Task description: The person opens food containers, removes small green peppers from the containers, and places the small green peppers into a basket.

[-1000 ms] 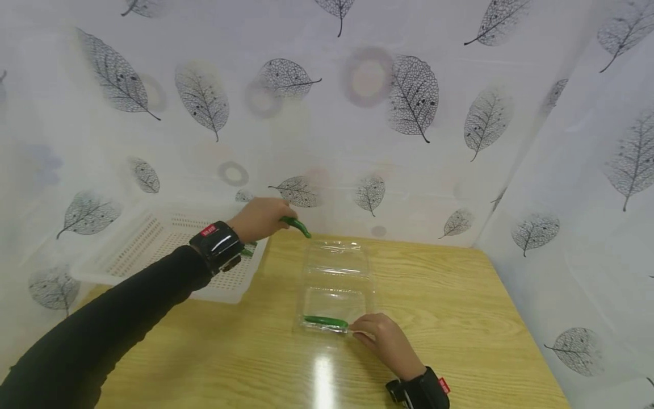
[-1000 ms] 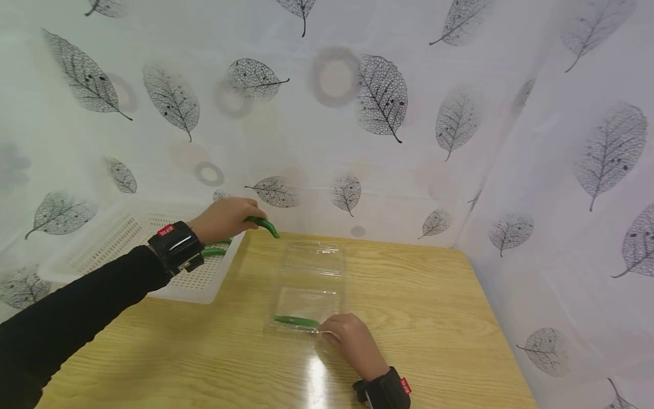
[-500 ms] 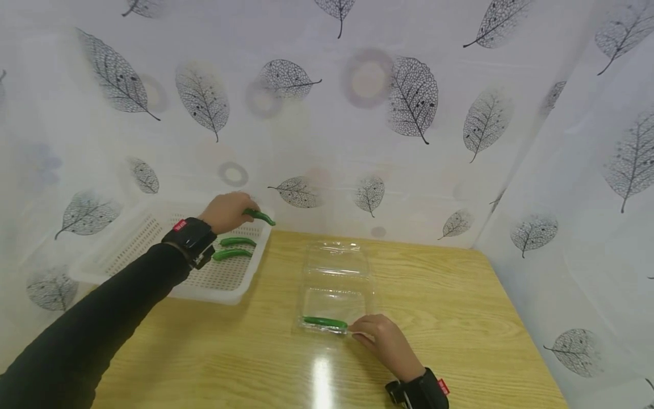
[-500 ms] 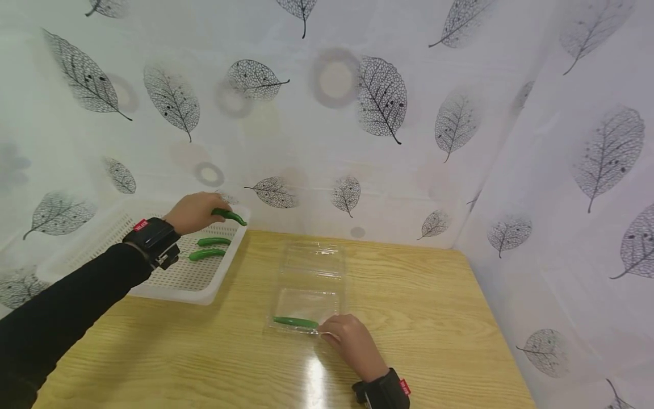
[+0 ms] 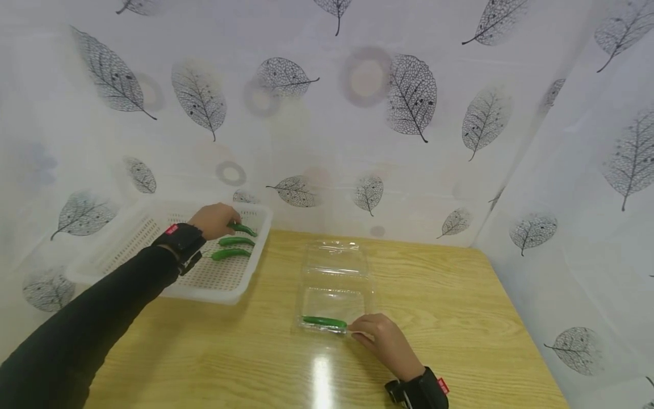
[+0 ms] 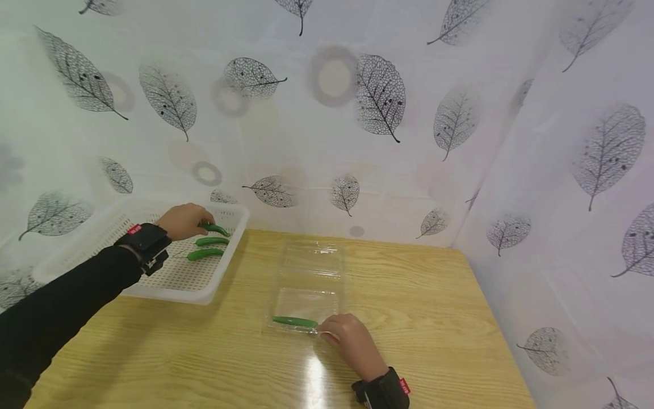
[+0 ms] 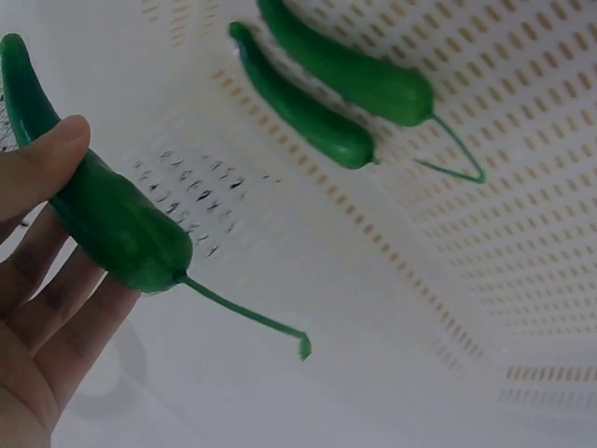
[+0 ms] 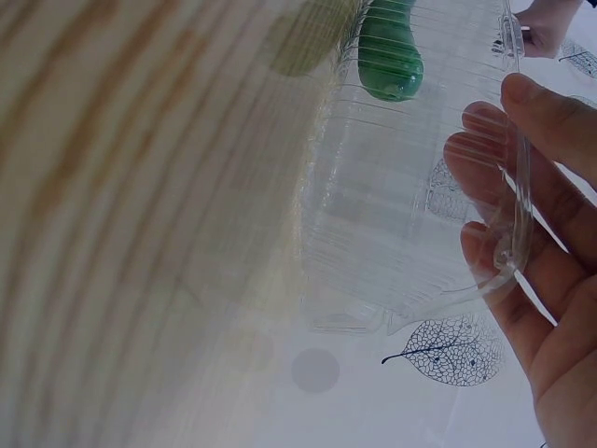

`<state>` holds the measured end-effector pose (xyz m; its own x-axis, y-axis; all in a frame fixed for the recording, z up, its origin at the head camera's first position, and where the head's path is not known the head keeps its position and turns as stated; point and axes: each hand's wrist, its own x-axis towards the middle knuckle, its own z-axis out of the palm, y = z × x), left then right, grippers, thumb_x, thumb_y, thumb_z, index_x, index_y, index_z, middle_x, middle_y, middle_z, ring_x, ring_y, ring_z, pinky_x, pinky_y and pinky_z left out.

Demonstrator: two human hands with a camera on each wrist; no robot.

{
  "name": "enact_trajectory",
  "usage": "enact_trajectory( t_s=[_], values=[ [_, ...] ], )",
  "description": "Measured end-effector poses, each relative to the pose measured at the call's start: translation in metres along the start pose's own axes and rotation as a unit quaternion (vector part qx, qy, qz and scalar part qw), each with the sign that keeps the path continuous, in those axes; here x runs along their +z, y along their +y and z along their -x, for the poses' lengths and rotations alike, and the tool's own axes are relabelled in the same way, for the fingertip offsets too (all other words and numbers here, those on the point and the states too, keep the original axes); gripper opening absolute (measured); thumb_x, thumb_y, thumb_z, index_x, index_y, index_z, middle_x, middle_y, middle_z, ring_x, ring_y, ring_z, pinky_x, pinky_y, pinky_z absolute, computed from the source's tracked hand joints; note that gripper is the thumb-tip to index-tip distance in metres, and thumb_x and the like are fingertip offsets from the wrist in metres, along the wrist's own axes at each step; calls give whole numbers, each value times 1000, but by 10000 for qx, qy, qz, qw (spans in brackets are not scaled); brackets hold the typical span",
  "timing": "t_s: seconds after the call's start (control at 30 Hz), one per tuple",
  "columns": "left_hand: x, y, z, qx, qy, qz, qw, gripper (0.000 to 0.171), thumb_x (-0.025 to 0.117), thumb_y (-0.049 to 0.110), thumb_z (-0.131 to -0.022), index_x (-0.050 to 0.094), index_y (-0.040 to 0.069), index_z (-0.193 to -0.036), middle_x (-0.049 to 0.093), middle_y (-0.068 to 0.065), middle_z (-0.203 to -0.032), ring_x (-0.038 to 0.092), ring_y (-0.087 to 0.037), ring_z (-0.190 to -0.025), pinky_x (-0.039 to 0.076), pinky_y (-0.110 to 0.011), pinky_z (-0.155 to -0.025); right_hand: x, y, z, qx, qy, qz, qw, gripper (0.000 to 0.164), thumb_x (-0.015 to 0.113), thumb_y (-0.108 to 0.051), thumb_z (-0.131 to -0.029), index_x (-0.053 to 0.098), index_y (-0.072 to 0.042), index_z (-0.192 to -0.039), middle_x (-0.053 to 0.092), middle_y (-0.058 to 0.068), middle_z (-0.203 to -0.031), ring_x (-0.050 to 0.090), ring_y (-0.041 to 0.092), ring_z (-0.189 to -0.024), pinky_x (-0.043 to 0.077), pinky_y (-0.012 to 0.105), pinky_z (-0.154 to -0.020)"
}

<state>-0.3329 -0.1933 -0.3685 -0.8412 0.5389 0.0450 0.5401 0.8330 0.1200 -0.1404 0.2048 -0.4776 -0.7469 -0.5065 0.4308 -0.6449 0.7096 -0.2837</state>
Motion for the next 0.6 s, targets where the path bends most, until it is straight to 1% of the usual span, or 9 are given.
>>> enact_trajectory(
  t_s=[0.1, 0.2, 0.4, 0.5, 0.6],
  values=[
    [10, -4, -1, -2, -286, -17, 9996, 21, 74, 7, -76, 71, 2, -95, 70, -12, -93, 64, -26, -85, 53, -42, -75, 0, 0, 0, 14, -16, -30, 10000, 21, 78, -8, -71, 74, -16, -90, 72, -5, -87, 65, 10, -81, 54, 24, -72],
    [17, -8, -3, -57, -594, -8, 9982, 22, 75, 8, -75, 70, 3, -95, 69, -10, -91, 63, -25, -85, 53, -41, -75, 0, 0, 1, 8, -18, -48, 10000, 21, 78, -8, -71, 74, -15, -90, 72, -5, -88, 65, 11, -81, 54, 25, -72],
    [26, -13, -6, -86, -944, 65, 9955, 21, 76, 7, -72, 69, 4, -91, 68, -9, -87, 63, -24, -82, 54, -41, -74, 0, -1, 0, -23, -36, -42, 10000, 19, 78, -8, -72, 74, -14, -90, 72, -4, -87, 65, 11, -80, 54, 24, -72],
    [30, -14, -6, -121, -1156, 34, 9932, 23, 76, 7, -71, 68, 2, -92, 68, -10, -89, 63, -25, -85, 53, -42, -77, 0, 0, -1, -19, -54, -31, 10000, 18, 77, -9, -72, 74, -14, -90, 72, -4, -86, 65, 11, -80, 54, 24, -71],
    [34, -16, -4, -89, -1311, -36, 9913, 24, 76, 5, -70, 67, 0, -92, 68, -11, -89, 63, -26, -86, 53, -42, -77, 0, 0, -1, 1, -91, -43, 9999, 18, 77, -9, -73, 74, -14, -90, 72, -4, -86, 65, 11, -80, 54, 24, -72]
  ],
)
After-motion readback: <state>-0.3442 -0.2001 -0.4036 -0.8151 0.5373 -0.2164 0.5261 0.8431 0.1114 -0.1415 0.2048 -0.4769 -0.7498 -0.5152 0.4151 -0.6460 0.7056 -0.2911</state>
